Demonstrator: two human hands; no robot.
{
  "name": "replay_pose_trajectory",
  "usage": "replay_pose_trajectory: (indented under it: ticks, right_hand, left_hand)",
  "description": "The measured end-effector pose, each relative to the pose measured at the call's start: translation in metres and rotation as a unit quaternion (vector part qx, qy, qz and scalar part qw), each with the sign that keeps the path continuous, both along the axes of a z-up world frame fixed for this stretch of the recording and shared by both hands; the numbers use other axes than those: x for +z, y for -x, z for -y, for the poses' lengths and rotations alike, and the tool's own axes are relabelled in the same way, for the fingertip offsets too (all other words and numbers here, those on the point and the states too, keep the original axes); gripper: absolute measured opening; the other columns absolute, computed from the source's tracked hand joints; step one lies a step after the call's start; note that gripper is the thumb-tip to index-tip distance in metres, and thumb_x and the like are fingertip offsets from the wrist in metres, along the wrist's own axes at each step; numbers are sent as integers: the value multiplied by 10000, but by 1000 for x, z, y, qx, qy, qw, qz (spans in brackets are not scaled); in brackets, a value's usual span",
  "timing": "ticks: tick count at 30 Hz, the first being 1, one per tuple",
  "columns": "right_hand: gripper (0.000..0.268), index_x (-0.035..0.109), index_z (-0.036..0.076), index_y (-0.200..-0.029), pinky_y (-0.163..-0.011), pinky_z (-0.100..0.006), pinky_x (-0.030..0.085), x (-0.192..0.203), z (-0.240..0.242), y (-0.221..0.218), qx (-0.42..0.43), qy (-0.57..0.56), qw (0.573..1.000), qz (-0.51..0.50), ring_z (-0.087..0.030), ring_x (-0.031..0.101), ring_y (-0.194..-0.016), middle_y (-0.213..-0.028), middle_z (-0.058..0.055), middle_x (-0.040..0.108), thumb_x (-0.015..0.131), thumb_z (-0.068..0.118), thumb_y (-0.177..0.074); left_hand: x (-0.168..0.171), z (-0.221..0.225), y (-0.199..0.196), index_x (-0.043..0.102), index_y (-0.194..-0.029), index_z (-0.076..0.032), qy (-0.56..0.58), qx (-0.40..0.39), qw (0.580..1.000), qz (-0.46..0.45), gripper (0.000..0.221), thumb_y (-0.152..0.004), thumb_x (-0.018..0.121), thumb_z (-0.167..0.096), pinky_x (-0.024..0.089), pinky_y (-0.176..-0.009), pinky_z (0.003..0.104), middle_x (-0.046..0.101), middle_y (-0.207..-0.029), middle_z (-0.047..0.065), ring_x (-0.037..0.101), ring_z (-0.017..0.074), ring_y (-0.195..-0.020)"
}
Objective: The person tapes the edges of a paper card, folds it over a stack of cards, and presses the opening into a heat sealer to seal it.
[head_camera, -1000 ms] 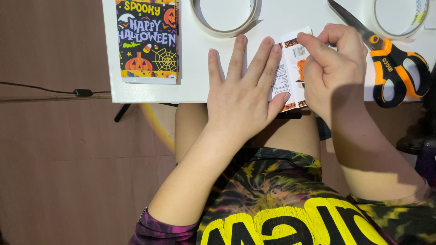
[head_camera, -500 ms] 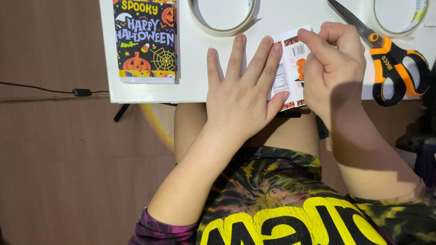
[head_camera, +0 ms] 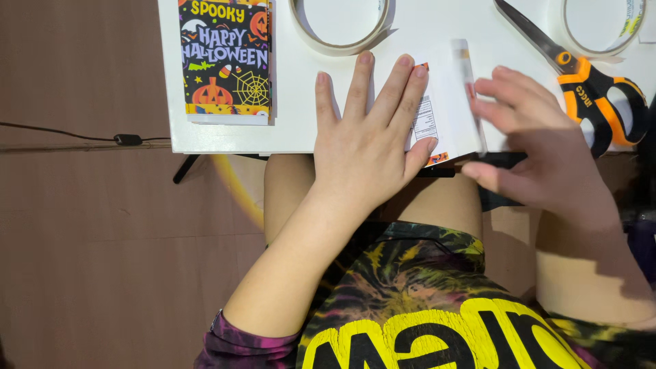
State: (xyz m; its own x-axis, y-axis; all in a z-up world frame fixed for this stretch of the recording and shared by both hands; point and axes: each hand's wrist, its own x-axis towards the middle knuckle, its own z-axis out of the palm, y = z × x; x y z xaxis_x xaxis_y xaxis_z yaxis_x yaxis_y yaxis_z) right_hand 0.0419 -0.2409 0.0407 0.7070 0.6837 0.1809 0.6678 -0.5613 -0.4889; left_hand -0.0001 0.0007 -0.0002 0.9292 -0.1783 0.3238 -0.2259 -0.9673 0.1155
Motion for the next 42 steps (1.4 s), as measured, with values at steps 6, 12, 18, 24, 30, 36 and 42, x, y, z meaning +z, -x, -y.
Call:
replay_pose_trajectory:
  ticks: [6,12,18,24,30,36,42]
  right_hand:
    - [386,616,-46,-1282,-1152,-674,504,-17,10,-1,86,-58,993,56,-593,611,-1317,-1376,-349,624,773,75,-950]
    - [218,664,-78,-1203,-1032,-654,592,-35,-3,6,73,-74,973,204,-539,695,-1152,-1281,-359,651,670,-93,-986]
    - [223,729,-47,-1222,-1038,-561,595,-39,-5,8,72,-34,971,224,-542,688,-1192,-1301,-287,665,603,23,-1052]
    - [155,741,-65,-1165,-1044,-563,597,-33,-17,12,66,-48,968,238,-546,680,-1175,-1223,-298,695,638,-39,-1052]
    - [143,758,-73,-1149,-1044,-553,596,-34,-17,12,68,-50,967,241,-530,660,-1194,-1221,-312,695,666,-43,-1043]
    - [147,756,-109,-1143,-1053,-548,588,-33,-19,13,61,-60,970,226,-521,651,-1206,-1205,-333,692,741,-130,-999]
    - [151,765,-69,-1166,-1076,-552,588,-35,-12,12,66,-39,972,220,-531,647,-1227,-1251,-292,679,727,-71,-1019]
  left_hand:
    - [-2,1,-1,475,-1547,-227,4,3,1000,13,755,-978,560,-716,365,-1129,685,491,-1583,-38,427,336,-1468]
    - [0,1,0,489,-1548,-236,-3,0,1000,13,764,-973,598,-726,366,-1136,676,460,-1593,-33,420,335,-1471]
    - [3,0,0,493,-1533,-298,1,4,1000,21,688,-977,565,-697,347,-1133,663,508,-1568,-30,489,331,-1443]
    - [2,1,-1,446,-1538,-402,-13,6,999,29,654,-968,598,-682,383,-1123,653,510,-1569,-41,516,346,-1436]
    - [2,2,-1,479,-1520,-375,-2,8,999,39,651,-962,604,-687,390,-1115,661,546,-1544,-31,528,351,-1420]
    - [1,2,-1,516,-1504,-350,12,4,999,41,645,-951,614,-668,372,-1112,673,549,-1535,-10,512,359,-1418]
    - [1,3,-1,536,-1495,-348,16,2,999,42,626,-957,594,-663,388,-1100,683,531,-1538,-8,503,363,-1419]
